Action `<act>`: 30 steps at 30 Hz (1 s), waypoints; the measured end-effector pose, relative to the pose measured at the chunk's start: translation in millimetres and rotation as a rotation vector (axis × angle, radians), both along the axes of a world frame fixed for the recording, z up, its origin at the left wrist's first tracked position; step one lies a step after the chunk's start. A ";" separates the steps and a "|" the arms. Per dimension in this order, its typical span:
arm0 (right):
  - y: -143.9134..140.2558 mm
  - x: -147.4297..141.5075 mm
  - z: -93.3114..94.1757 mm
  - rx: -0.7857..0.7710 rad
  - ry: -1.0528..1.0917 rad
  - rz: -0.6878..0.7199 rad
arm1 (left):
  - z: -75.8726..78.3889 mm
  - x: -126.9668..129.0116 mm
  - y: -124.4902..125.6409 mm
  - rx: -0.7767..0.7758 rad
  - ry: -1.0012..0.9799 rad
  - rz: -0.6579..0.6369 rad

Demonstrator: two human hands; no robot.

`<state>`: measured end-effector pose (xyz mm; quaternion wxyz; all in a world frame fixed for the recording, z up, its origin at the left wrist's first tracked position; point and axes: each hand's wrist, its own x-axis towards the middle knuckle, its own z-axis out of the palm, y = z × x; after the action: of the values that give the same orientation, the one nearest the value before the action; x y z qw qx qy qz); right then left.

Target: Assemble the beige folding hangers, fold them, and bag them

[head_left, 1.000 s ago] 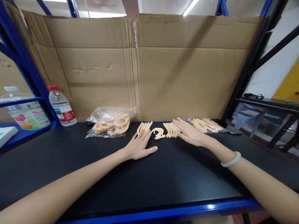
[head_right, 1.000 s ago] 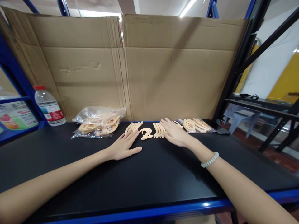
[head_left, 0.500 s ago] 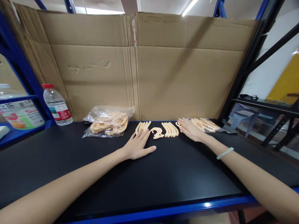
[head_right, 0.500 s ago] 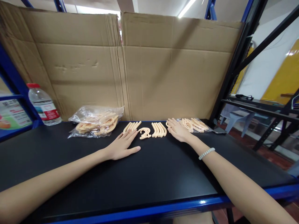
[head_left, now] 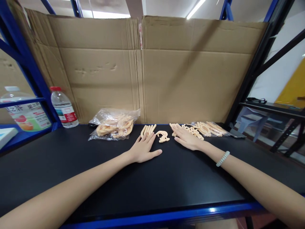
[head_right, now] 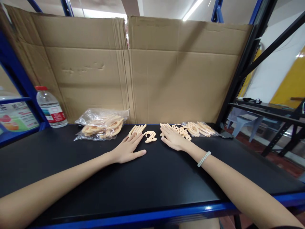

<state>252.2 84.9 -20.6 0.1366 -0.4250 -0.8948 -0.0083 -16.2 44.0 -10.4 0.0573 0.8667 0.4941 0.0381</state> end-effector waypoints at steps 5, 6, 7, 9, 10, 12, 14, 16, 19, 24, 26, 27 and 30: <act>-31.0 -40.9 10.7 0.027 0.017 0.198 | -2.0 -0.5 0.9 0.010 -0.003 -0.012; -34.5 -48.6 10.6 0.001 0.001 0.227 | -2.6 -0.7 1.2 0.013 -0.001 -0.012; -35.6 -54.5 10.0 -0.026 -0.016 0.243 | -3.2 -1.0 1.3 0.017 0.003 -0.011; -30.6 -60.3 7.9 -0.075 -0.040 0.245 | -4.1 -1.6 1.3 0.022 0.014 -0.006; -25.2 -60.6 6.7 -0.092 -0.043 0.237 | -4.3 -1.6 1.3 0.022 0.019 -0.002; -11.6 -58.1 4.8 -0.106 -0.040 0.219 | -4.1 -0.9 1.9 0.015 0.025 0.012; 1.5 -54.9 3.8 -0.098 -0.035 0.200 | -3.1 1.5 4.0 0.004 0.027 0.024; 10.7 -53.4 4.2 -0.083 -0.028 0.184 | -2.0 5.2 7.9 -0.006 0.018 0.029; 14.6 -51.8 8.1 -0.073 -0.006 0.162 | -0.9 11.5 14.8 -0.003 -0.009 0.027; 4.7 -32.7 17.3 0.008 0.135 0.066 | -2.3 15.0 20.2 0.019 -0.043 0.027; -0.5 -19.6 17.2 0.104 0.262 0.039 | -3.8 11.4 22.3 0.064 -0.124 0.007; -3.1 -13.4 16.0 0.156 0.323 0.036 | -4.4 8.3 24.0 0.098 -0.182 -0.008; -10.8 -1.9 8.9 0.275 0.440 0.048 | -5.2 -5.9 30.2 0.196 -0.325 -0.035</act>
<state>250.3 74.1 -11.7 0.3847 -0.3727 -0.8438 -0.0340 -22.1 74.2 -15.7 0.0524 0.8589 0.4573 0.2246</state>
